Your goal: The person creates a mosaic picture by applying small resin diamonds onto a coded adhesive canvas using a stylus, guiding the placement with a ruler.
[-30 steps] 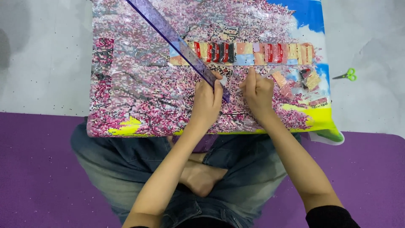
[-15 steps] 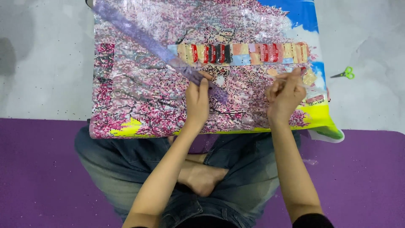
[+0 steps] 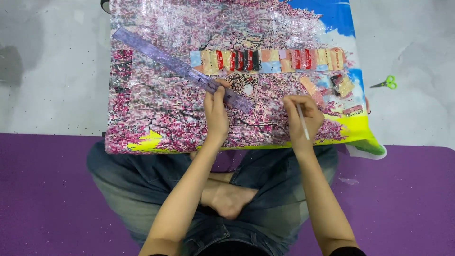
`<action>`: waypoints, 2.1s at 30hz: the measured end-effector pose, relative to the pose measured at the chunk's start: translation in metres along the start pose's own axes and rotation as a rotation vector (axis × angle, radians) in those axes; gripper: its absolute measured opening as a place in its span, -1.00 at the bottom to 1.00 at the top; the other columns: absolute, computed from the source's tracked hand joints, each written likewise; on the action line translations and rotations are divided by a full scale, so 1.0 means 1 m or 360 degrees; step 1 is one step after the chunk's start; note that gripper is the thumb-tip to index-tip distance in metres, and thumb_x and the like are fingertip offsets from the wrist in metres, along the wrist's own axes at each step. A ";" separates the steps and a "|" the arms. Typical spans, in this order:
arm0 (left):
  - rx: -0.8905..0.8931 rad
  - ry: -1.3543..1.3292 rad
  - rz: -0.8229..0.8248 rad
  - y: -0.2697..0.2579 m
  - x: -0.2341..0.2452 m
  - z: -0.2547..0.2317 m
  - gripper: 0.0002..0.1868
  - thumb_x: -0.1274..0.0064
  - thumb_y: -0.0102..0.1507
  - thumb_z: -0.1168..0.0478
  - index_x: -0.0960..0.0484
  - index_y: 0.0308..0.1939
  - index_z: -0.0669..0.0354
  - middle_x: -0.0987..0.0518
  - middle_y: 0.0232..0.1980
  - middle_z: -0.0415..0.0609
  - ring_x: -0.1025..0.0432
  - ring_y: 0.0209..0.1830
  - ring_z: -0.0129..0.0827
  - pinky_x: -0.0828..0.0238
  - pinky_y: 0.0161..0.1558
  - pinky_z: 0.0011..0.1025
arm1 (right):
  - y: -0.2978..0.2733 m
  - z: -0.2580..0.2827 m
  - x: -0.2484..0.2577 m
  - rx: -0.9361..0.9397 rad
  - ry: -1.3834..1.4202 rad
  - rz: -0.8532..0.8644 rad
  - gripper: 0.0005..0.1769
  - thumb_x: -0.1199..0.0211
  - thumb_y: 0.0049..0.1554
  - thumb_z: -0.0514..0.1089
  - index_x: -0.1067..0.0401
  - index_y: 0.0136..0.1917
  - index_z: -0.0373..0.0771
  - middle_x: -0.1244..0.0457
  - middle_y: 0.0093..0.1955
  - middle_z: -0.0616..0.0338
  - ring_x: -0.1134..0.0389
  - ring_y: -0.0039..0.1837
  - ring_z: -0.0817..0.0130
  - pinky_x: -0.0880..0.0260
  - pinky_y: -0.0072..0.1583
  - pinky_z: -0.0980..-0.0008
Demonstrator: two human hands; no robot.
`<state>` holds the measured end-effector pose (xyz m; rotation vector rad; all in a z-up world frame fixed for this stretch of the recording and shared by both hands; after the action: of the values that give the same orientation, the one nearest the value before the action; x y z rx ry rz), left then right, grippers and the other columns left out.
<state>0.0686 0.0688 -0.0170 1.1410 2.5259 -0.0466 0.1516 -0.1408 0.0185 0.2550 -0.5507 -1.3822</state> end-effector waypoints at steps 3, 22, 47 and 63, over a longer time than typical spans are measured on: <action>-0.0026 -0.0011 0.0016 0.000 -0.001 -0.001 -0.80 0.42 0.38 0.22 -0.35 -0.21 0.10 -0.23 -0.53 -0.23 -0.10 -0.52 -0.52 -0.08 -0.37 -0.51 | -0.005 0.004 -0.024 0.0337 -0.0426 0.0335 -0.72 0.07 0.32 -0.19 -0.45 0.09 -0.30 -0.28 -0.12 -0.07 -0.28 -0.01 0.15 -0.25 0.11 0.21; -0.0002 0.0081 0.0024 0.001 0.000 -0.001 -0.79 0.42 0.37 0.22 -0.36 -0.21 0.13 -0.27 -0.52 -0.21 -0.15 -0.51 -0.50 -0.11 -0.38 -0.51 | -0.005 -0.026 -0.037 0.0604 -0.0964 0.0634 -0.75 -0.14 0.24 0.00 -0.53 0.09 -0.09 -0.29 -0.36 0.21 -0.28 0.04 0.27 -0.01 0.25 0.14; 0.0109 0.0094 -0.0060 0.001 0.005 0.011 -0.81 0.35 0.34 0.18 -0.40 -0.25 0.06 -0.32 -0.46 -0.18 -0.23 -0.51 -0.51 -0.20 -0.39 -0.54 | 0.039 -0.044 -0.089 -0.0096 -0.1586 0.1457 0.35 -0.28 -0.04 0.35 0.42 0.54 -0.52 0.32 0.57 -0.36 0.68 0.58 -0.11 1.14 0.19 -0.29; -0.0233 0.0670 0.0011 0.029 0.008 -0.033 -0.81 0.39 0.41 0.24 -0.37 -0.15 0.17 -0.38 -0.51 -0.02 -0.21 -0.61 -0.46 -0.19 -0.48 -0.54 | 0.079 -0.028 -0.062 -0.0240 0.0213 0.0245 -0.61 0.07 0.34 -0.09 -0.40 -0.24 -0.28 -0.25 -0.48 0.12 -0.28 -0.48 0.44 -0.29 -0.34 0.57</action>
<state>0.0745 0.1003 0.0142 1.2018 2.8252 0.4154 0.2279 -0.0694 0.0197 0.1777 -0.3458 -1.2407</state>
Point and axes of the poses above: each hand's wrist, its own y-axis towards the middle knuckle, its own x-axis out of the back of the hand, z = x × y, the point moved 9 cm from there along y, towards the middle knuckle
